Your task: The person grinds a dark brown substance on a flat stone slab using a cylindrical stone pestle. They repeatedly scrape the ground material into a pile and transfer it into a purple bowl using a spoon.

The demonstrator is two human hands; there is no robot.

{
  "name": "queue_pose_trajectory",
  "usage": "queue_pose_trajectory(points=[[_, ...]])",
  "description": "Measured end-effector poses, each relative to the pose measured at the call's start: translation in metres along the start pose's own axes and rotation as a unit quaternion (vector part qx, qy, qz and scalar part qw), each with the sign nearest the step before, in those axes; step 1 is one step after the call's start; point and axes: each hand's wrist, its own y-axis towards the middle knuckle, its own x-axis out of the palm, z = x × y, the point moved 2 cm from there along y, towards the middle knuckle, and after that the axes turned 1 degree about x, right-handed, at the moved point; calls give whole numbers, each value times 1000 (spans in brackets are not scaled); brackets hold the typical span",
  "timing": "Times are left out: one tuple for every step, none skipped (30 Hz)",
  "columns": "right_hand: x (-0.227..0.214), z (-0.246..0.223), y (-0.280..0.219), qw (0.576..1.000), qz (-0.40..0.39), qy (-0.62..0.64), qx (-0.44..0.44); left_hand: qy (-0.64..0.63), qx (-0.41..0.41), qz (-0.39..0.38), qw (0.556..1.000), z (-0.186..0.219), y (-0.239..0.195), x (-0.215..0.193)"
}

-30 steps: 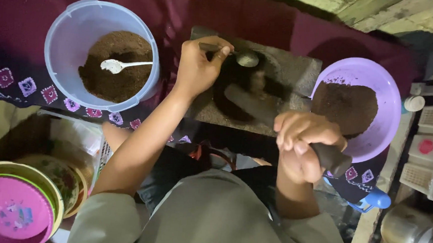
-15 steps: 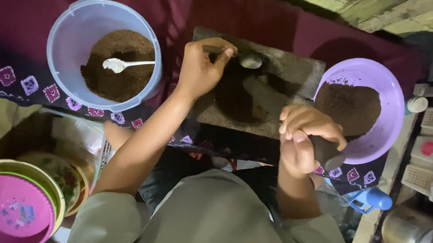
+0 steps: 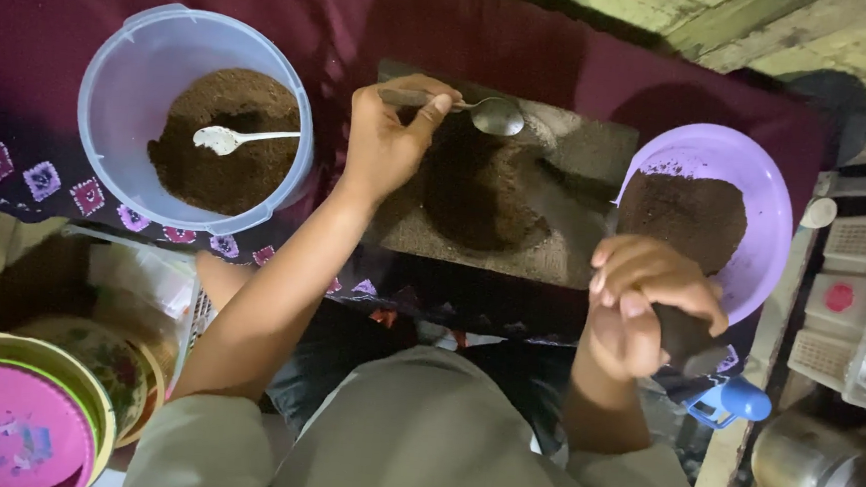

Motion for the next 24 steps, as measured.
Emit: queue_pose_trajectory(points=[[0, 8, 5, 1000, -2, 1, -2, -1, 2, 2, 1000, -3, -1, -1], [0, 18, 12, 1000, 5, 13, -7, -11, -6, 8, 1000, -6, 1, -2], [0, 28, 19, 1000, 12, 25, -12, -22, -15, 14, 1000, -8, 3, -4], [4, 37, 19, 999, 10, 29, -16, -20, -10, 16, 1000, -8, 2, -3], [8, 48, 20, 997, 19, 69, -5, -21, -12, 16, 1000, -8, 2, -3], [14, 58, 19, 994, 28, 109, 6, -21, -14, 16, 1000, -9, 1, -3], [22, 57, 21, 993, 27, 112, 3, -19, -10, 18, 1000, -7, 3, -4], [29, 55, 21, 992, 13, 122, 17, -11, -16, 20, 1000, -5, 3, -3], [35, 54, 21, 991, -1, 131, 30, -3, -21, 23, 1000, -4, 4, -1], [37, 46, 19, 991, 1, 129, 29, -4, -21, 20, 1000, -6, 3, -1], [40, 40, 17, 989, -22, 136, 60, 5, -12, 13, 1000, -7, 3, -1], [43, 35, 16, 985, -45, 143, 88, 13, -1, 7, 1000, -8, 5, 0], [43, 27, 21, 985, -45, 141, 86, 12, 1, 5, 1000, -8, 5, 1], [44, 18, 24, 987, -44, 122, 100, 23, -8, 3, 1000, -8, 2, 0], [46, 10, 26, 987, -43, 103, 114, 35, -18, 1, 999, -9, -2, -1], [34, 7, 28, 987, -44, 103, 114, 35, -18, 2, 999, -8, -1, 0], [22, 4, 30, 989, -39, 100, 106, 21, -9, 1, 1000, -6, -1, 0], [12, -2, 30, 989, -34, 98, 102, 8, -5, 2, 1000, -4, -6, 0], [11, -10, 41, 989, -36, 98, 108, 8, -10, 5, 1000, -4, -10, -3], [11, -18, 54, 986, -80, 100, 109, 20, 6, -15, 1000, -4, -10, -3], [12, -26, 68, 981, -124, 101, 109, 32, 21, -36, 999, -3, -10, -2], [11, -25, 66, 981, -127, 99, 110, 30, 21, -34, 999, -4, -11, -3], [10, -23, 65, 978, -118, 103, 138, 27, 32, -36, 998, -5, -11, -3], [10, -20, 65, 974, -111, 109, 163, 26, 45, -38, 998, -4, -9, -4]])
